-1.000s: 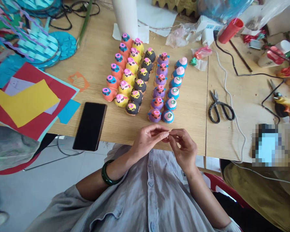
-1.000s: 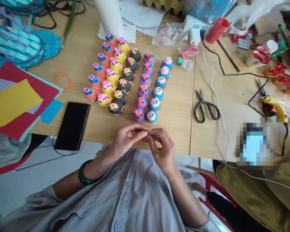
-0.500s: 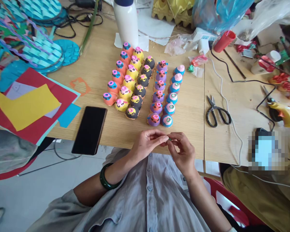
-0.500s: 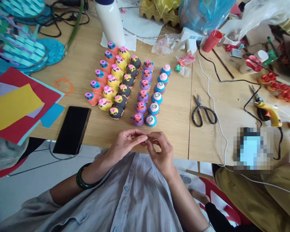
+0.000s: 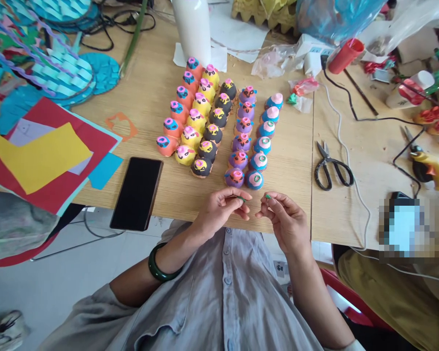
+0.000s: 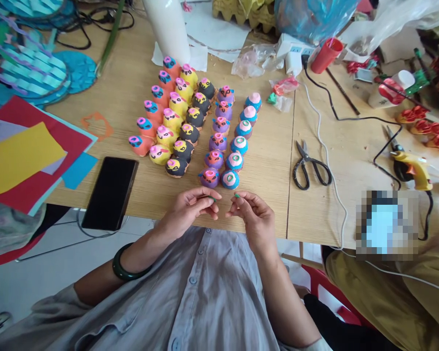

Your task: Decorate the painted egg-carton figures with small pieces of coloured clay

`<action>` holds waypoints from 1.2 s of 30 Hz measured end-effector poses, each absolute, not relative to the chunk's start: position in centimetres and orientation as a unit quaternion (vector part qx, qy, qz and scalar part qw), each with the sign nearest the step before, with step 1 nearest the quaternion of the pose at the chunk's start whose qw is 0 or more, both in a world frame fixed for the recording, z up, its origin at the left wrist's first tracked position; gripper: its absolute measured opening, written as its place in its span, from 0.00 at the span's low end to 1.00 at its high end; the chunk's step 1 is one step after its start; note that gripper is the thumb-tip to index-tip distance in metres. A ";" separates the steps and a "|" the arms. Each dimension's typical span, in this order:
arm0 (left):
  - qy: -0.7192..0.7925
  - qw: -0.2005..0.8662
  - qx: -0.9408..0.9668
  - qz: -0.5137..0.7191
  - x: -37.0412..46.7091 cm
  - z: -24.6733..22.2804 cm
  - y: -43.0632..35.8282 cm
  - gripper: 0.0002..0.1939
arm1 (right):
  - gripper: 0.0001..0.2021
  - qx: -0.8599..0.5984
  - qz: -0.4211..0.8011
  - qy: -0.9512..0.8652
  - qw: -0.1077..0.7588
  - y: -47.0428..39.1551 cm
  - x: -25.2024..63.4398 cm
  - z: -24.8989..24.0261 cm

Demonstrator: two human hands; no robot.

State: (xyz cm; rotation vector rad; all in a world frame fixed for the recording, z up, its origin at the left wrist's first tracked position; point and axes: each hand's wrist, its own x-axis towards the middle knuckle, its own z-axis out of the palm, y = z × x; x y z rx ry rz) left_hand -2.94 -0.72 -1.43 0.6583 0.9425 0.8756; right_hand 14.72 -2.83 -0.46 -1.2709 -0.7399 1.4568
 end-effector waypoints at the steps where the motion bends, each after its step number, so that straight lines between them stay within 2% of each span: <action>1: 0.429 0.754 0.296 0.400 -2.9 -1.4 -0.7 0.08 | 0.09 -0.529 0.610 -0.302 0.506 -2.8 14.7 -0.6; 10: 0.430 0.747 0.291 0.415 -2.3 -1.0 -0.6 0.11 | 0.14 -0.524 0.640 -0.265 0.495 -2.7 14.2 -0.5; 15: 0.429 0.701 0.399 0.407 -2.1 -1.5 -1.1 0.18 | 0.17 -0.529 0.646 -0.279 0.474 -2.7 14.2 -0.5; 20: 0.422 0.560 0.539 0.467 -1.6 -1.8 -1.3 0.08 | 0.17 -0.514 0.662 -0.294 0.459 -2.9 14.0 -0.6; 23: 0.427 0.514 0.569 0.480 -1.6 -1.6 -1.2 0.06 | 0.19 -0.504 0.675 -0.298 0.450 -3.1 13.9 -0.7; 36: 0.446 0.542 0.529 0.477 -1.6 -1.6 -1.3 0.06 | 0.16 -0.499 0.688 -0.276 0.449 -3.3 13.9 -0.8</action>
